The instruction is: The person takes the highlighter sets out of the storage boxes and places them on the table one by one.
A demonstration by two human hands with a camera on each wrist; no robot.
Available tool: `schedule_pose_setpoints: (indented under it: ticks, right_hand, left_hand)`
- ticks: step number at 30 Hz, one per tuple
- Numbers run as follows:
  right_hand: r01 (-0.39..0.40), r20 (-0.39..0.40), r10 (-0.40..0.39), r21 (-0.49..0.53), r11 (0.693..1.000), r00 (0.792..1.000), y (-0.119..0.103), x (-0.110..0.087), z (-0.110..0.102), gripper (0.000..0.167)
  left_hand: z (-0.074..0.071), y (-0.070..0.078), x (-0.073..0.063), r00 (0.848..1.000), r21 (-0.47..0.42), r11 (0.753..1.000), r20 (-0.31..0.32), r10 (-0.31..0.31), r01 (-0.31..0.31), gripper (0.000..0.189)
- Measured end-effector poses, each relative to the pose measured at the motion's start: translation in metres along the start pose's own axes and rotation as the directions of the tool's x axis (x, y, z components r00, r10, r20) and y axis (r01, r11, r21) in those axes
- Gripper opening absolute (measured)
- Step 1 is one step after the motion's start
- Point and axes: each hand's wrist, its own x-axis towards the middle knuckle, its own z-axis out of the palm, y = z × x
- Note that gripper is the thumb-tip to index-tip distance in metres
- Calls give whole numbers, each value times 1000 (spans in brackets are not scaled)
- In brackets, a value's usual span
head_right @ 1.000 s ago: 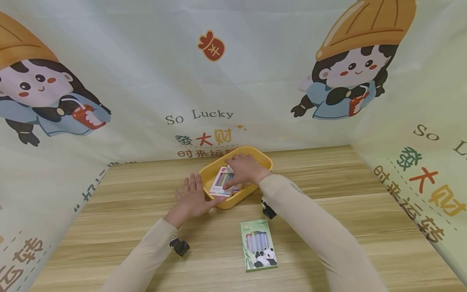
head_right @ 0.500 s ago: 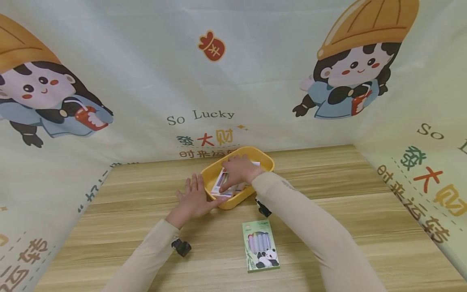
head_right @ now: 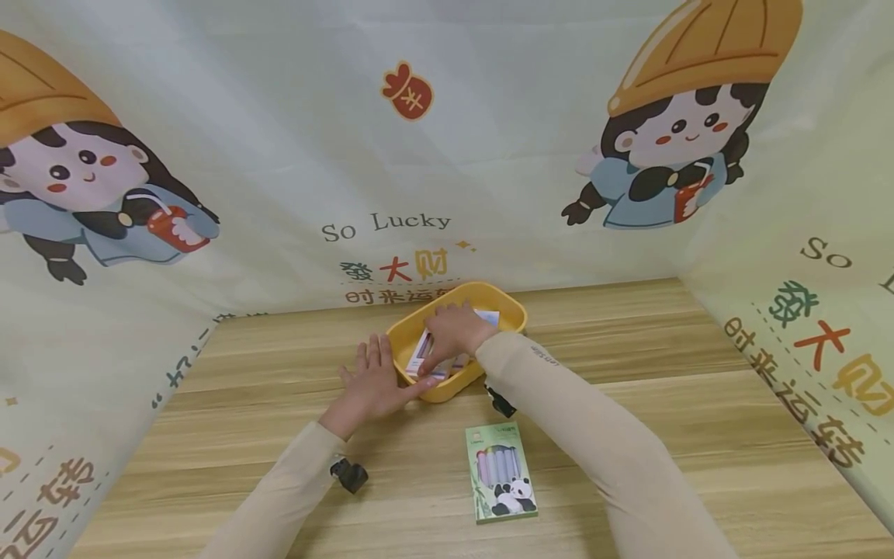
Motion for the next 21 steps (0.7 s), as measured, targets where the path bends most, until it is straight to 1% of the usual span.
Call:
schedule_pose_setpoints:
  ticks: [9,17,21]
  right_hand:
    - [-30,6,30,4,1000,1000,-4,3,4,98]
    - [-28,1,28,5,1000,1000,-8,1,5,88]
    - [-41,10,40,9,999,999,-9,1,6,91]
  left_hand:
    - [-2,1,-2,1000,-5,1000,6,-3,3,130]
    - [0,1,-2,1000,-19,1000,14,-11,11,131]
    - [-1,2,-2,1000,-24,1000,12,-11,11,130]
